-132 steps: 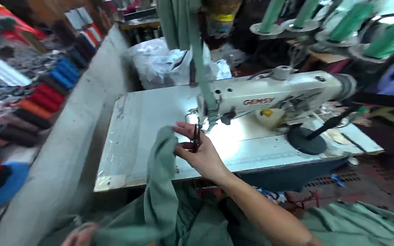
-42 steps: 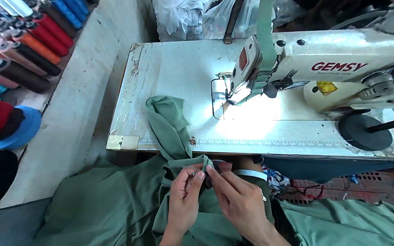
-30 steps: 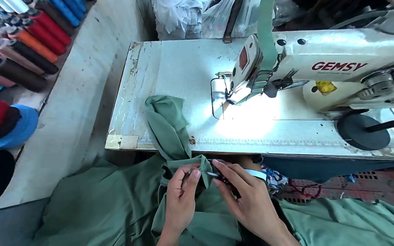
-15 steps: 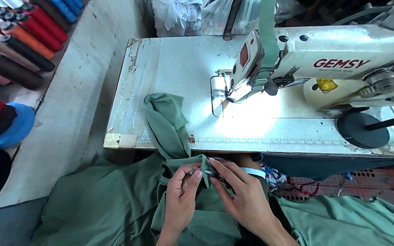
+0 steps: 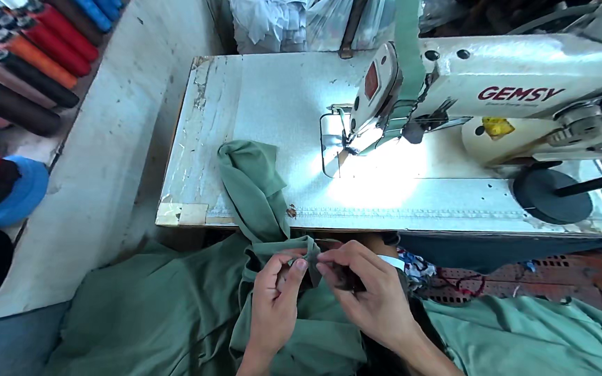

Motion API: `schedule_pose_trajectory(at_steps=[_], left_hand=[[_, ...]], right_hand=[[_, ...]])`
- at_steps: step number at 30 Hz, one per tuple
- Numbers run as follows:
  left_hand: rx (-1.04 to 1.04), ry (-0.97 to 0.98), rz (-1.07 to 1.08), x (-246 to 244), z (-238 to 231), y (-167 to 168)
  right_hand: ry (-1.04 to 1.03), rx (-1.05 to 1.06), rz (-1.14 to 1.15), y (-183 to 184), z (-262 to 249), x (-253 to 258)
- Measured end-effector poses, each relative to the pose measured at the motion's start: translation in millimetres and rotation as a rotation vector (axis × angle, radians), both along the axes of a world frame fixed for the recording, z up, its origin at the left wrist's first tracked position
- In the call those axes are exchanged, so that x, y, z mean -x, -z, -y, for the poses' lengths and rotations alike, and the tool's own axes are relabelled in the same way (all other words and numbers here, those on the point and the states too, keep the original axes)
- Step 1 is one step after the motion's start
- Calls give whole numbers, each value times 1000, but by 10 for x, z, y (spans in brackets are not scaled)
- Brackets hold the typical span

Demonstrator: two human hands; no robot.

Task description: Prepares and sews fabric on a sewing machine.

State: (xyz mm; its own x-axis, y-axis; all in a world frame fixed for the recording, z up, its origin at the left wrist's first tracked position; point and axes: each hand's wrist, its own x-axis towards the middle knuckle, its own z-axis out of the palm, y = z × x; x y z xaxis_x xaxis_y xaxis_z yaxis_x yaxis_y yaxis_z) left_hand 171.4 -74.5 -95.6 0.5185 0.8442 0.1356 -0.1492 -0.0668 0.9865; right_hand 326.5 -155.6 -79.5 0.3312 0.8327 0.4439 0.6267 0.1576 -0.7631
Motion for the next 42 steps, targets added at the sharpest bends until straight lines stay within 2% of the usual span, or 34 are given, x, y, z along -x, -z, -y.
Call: schedule_pose_trajectory(at_steps=[3,8,10,12,15,16,18,25,32,38,42], left_hand=[[-26,7,-18,10,-4,-16],[-137,24,-32,35,-55,7],[-107,11,-30,28,-60,-17],[-56,2,-32,15,-62,-33],[24,15,-5,17,-67,7],[50,16,6,21,-69,20],[90,13,21,34,-74,41],[136,16,62,33,-74,58],[60,10,38,-10,-75,-18],[-68,7,-49,-4,-81,-5],[-270,88,-152,57,-154,5]], right_hand=[[-47,2,55,5,-78,-14],[-118,19,285,23,-133,-103],[-142,-16,301,74,-161,-108],[-208,-25,127,142,-188,-116],[-316,-10,-389,172,-192,-168],[-316,-10,-497,169,-182,-196],[-293,-16,-574,166,-163,-240],[-285,9,-311,118,-214,-188],[-243,7,-192,117,-245,-173],[-233,19,-141,75,-240,-194],[-295,39,-13,61,-246,-264]])
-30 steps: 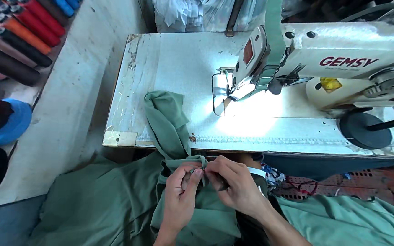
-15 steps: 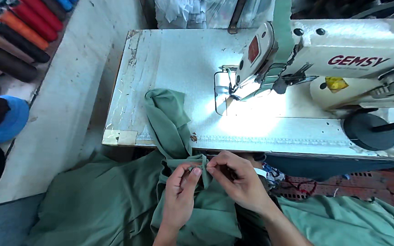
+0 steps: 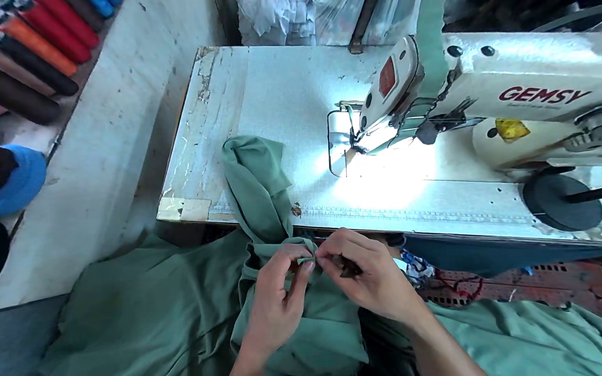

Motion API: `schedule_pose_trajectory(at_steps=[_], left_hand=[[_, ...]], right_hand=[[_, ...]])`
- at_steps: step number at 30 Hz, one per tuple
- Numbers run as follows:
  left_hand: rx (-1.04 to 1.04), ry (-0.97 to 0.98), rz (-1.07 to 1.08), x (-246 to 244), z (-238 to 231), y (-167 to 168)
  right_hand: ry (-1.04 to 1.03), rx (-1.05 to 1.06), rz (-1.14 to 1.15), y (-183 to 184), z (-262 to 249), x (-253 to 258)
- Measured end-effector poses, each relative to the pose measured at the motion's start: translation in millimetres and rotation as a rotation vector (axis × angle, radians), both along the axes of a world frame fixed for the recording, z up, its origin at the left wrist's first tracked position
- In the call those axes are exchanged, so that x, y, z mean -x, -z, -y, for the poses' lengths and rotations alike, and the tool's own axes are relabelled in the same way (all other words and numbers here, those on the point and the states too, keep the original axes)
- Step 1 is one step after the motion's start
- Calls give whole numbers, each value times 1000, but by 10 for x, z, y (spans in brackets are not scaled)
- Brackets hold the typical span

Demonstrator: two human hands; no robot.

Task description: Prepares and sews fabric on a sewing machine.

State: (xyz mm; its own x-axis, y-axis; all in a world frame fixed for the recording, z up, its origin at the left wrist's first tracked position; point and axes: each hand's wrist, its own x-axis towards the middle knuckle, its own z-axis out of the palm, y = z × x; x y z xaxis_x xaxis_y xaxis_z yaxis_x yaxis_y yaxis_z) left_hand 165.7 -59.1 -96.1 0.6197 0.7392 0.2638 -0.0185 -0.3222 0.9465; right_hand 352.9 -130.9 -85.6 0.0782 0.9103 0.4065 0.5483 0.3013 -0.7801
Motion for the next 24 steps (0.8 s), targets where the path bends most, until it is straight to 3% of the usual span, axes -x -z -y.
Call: schedule_pose_trajectory(at_steps=[3,5,10,14,16,18,20,24], left_hand=[[-20,54,-2,20,-46,-14],[54,57,61,21,-44,-13],[210,-76,130,141,-73,22],[240,-136,173,266,-123,27],[187,-191,215,364,-180,-58],[117,-301,248,496,-268,-206],[57,-446,238,637,-370,-325],[8,-643,128,797,-557,-416]], right_hand=[[-98,23,37,22,-16,-45],[-151,32,-85,49,-24,-47],[-74,-30,-593,64,79,-130],[-198,-82,-1096,28,168,-161],[-161,21,-896,78,246,-109],[-42,156,-382,201,371,-61],[25,249,-28,376,524,-39],[325,329,1,699,979,-320]])
